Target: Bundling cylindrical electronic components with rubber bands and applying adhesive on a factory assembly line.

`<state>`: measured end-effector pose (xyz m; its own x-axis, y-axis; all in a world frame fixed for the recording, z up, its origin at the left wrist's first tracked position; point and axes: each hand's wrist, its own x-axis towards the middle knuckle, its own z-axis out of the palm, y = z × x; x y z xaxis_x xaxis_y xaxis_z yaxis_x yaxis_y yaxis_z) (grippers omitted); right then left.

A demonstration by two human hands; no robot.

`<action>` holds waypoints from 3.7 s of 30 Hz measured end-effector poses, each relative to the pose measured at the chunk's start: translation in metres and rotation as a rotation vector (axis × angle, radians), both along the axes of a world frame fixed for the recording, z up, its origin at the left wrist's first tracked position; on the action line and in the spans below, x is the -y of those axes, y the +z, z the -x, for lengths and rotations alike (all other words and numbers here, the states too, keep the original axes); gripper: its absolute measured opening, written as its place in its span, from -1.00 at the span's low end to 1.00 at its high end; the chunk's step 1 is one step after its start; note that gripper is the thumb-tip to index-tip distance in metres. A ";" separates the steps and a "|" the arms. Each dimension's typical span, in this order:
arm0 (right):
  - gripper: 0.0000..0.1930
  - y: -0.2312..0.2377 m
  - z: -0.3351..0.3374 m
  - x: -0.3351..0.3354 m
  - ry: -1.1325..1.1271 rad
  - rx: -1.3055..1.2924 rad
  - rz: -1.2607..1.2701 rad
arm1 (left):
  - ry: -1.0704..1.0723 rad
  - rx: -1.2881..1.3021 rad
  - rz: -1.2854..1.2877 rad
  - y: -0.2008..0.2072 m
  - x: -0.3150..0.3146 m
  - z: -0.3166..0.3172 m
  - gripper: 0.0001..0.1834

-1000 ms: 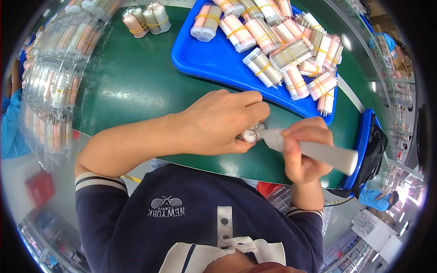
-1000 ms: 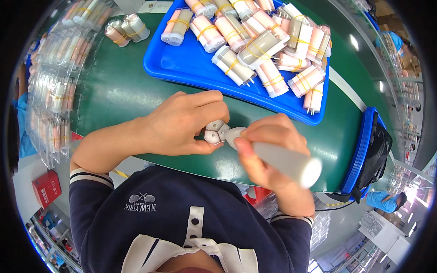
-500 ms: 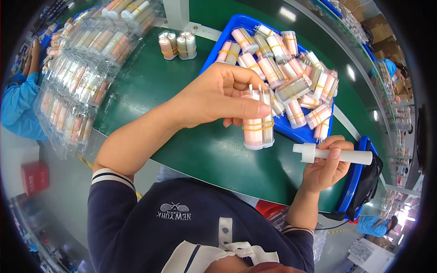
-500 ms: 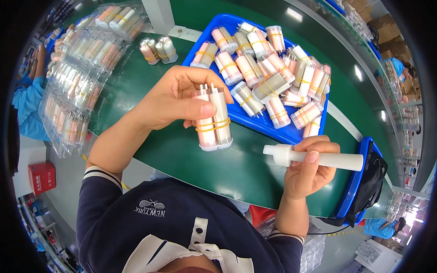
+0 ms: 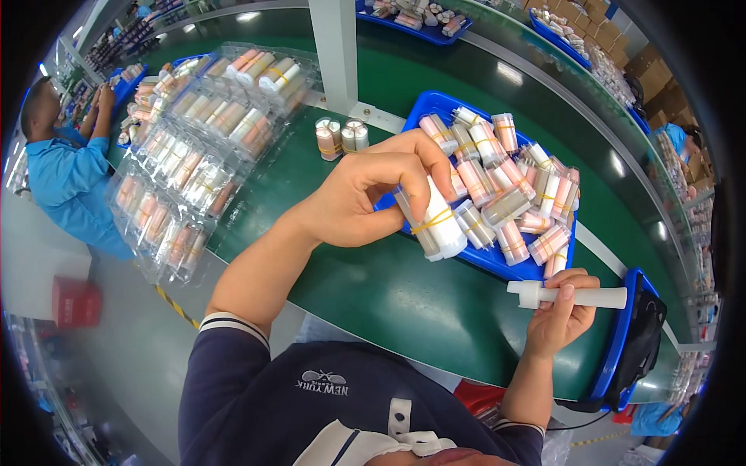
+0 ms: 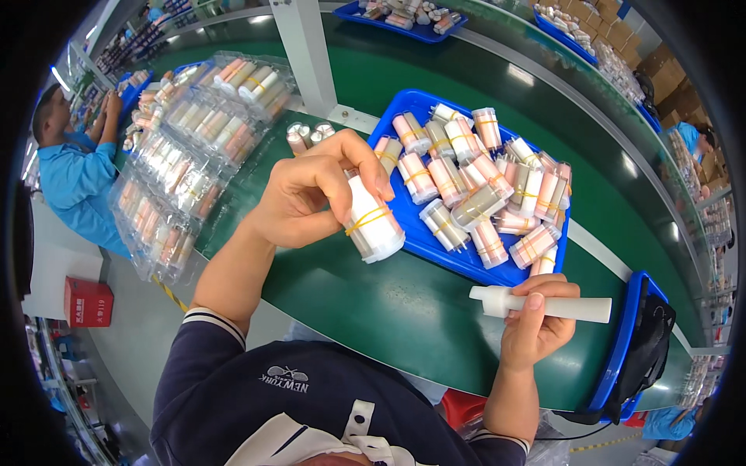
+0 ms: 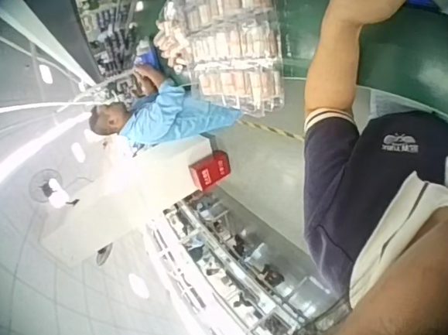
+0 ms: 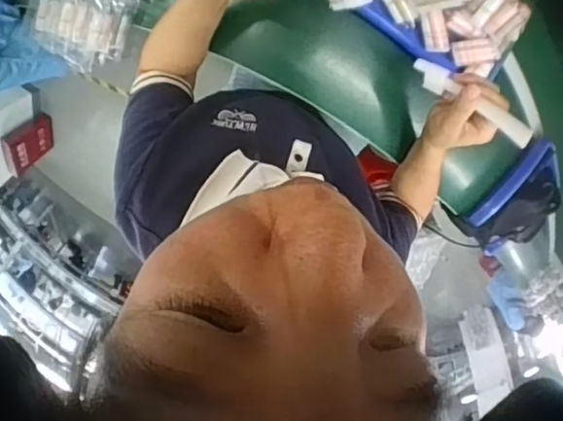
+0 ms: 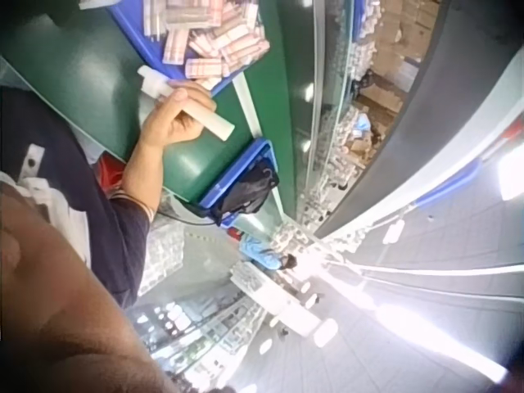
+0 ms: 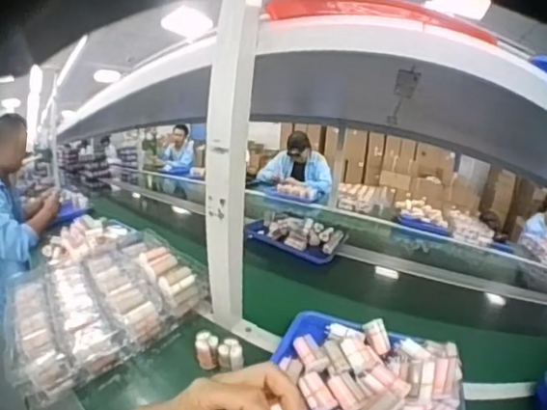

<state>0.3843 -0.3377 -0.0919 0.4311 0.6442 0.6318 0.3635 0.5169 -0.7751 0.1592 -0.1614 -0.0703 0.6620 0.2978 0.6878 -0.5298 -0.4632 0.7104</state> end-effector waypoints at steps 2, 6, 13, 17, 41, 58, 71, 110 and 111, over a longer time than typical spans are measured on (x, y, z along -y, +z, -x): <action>-0.87 0.002 0.002 0.000 0.005 -0.009 0.002 | 0.045 -0.011 -0.019 0.002 -0.001 0.004 -0.77; -0.87 0.002 0.002 -0.002 -0.021 0.000 -0.013 | 0.189 -0.026 -0.141 0.012 -0.008 0.018 -0.79; -0.87 -0.002 -0.004 0.003 -0.026 0.082 0.003 | 1.236 -0.315 -0.223 0.024 -0.032 0.062 -0.75; -0.89 -0.007 -0.004 0.002 -0.043 0.134 0.014 | 1.536 -0.847 -0.406 0.011 -0.037 0.060 -0.71; -0.90 0.000 -0.001 0.004 -0.072 0.225 0.026 | 0.796 -0.599 -0.254 -0.025 -0.006 -0.018 -0.58; -0.92 -0.009 0.008 0.000 0.122 0.271 0.053 | 0.106 -0.536 -0.197 -0.050 0.053 -0.042 -0.53; -0.86 -0.005 0.017 -0.010 0.095 0.531 -0.036 | 0.103 -0.499 -0.200 -0.053 0.056 -0.043 -0.53; -0.82 -0.001 0.026 -0.004 0.084 0.603 0.127 | 0.181 -0.489 -0.309 -0.053 0.060 -0.040 -0.57; -0.82 -0.002 0.026 -0.006 0.098 0.617 0.103 | 0.171 -0.493 -0.297 -0.052 0.060 -0.040 -0.57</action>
<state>0.3587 -0.3320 -0.0941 -0.0567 0.7330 0.6779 0.7140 0.5043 -0.4856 0.1994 -0.2209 -0.1226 0.8839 0.2704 0.3816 -0.0706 -0.7294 0.6805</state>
